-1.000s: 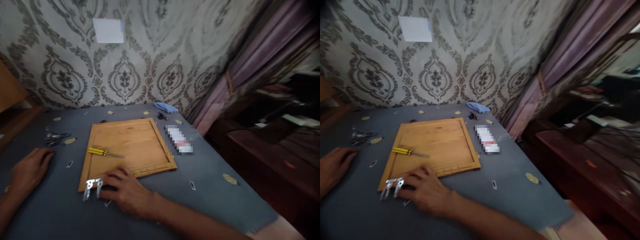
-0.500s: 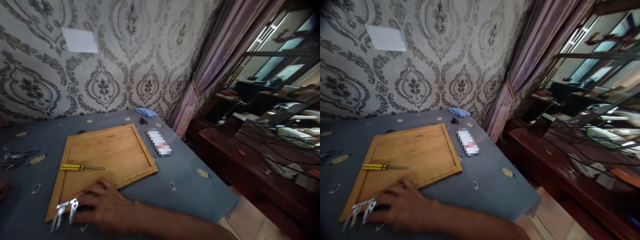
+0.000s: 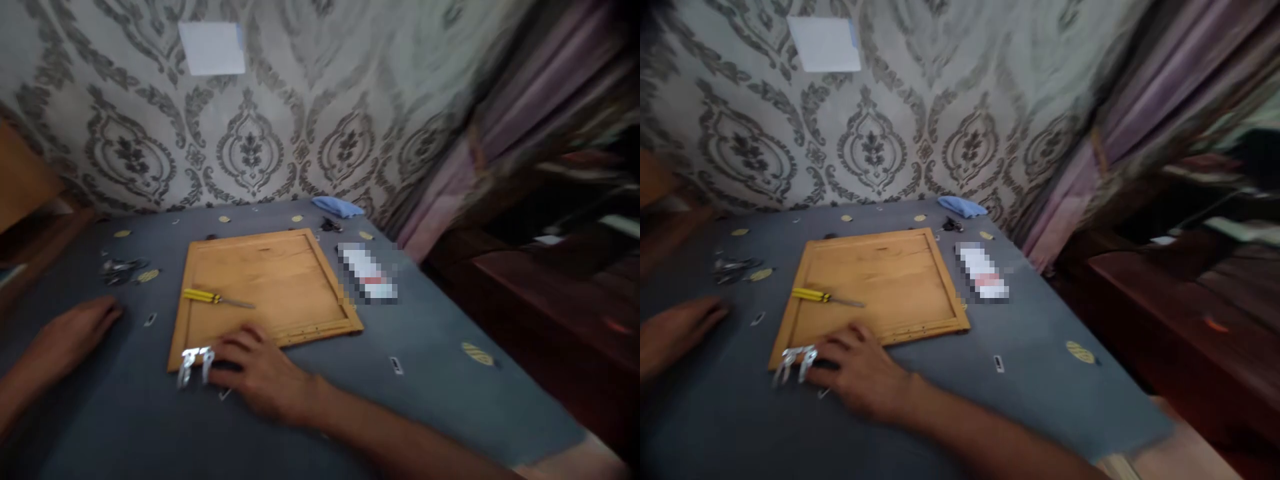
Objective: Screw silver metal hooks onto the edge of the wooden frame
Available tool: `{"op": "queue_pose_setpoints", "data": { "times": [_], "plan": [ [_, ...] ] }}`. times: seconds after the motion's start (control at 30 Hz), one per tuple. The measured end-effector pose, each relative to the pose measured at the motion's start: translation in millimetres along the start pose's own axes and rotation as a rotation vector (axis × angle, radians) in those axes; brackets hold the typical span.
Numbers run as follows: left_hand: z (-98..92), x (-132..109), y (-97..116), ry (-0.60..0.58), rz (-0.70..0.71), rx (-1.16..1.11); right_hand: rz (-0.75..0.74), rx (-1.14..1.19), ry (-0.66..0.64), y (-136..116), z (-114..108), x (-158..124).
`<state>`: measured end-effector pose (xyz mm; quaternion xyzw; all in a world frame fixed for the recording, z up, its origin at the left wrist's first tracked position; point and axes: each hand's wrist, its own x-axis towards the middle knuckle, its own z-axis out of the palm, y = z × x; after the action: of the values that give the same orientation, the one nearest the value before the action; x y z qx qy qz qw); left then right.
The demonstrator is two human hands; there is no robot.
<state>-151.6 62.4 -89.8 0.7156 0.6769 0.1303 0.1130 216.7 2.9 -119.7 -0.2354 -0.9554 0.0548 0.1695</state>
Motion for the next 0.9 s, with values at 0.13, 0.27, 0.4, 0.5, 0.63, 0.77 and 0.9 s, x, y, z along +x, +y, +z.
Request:
{"op": "queue_pose_setpoints", "data": {
  "times": [0.13, 0.27, 0.4, 0.5, 0.63, 0.77, 0.9],
  "plan": [
    [-9.8, -9.1, 34.8, -0.013, 0.023, 0.095, 0.008, 0.088, 0.006, 2.1, 4.5, 1.0],
    [-9.1, -14.8, 43.5, -0.04, 0.065, 0.07, -0.008, 0.105, 0.063, 3.9, 8.4, 0.1],
    [-3.8, -22.9, 65.8, -0.099, 0.175, -0.054, -0.02, 0.111, 0.09, 4.1, 9.3, -0.8],
    [2.6, -32.1, 93.2, -0.153, 0.262, -0.141, -0.011, 0.102, 0.085, 4.3, 9.8, -1.1],
    [9.6, -43.6, 121.7, -0.189, 0.385, -0.256, -0.026, 0.103, 0.09, 4.2, 10.2, -1.1],
    [16.6, -49.3, 130.6, -0.168, 0.48, -0.282, -0.028, 0.096, 0.085, 3.8, 10.0, -0.3],
    [24.2, -50.7, 131.0, -0.145, 0.525, -0.269, -0.019, 0.104, 0.094, 3.7, 9.8, 0.2]
  ]
}}
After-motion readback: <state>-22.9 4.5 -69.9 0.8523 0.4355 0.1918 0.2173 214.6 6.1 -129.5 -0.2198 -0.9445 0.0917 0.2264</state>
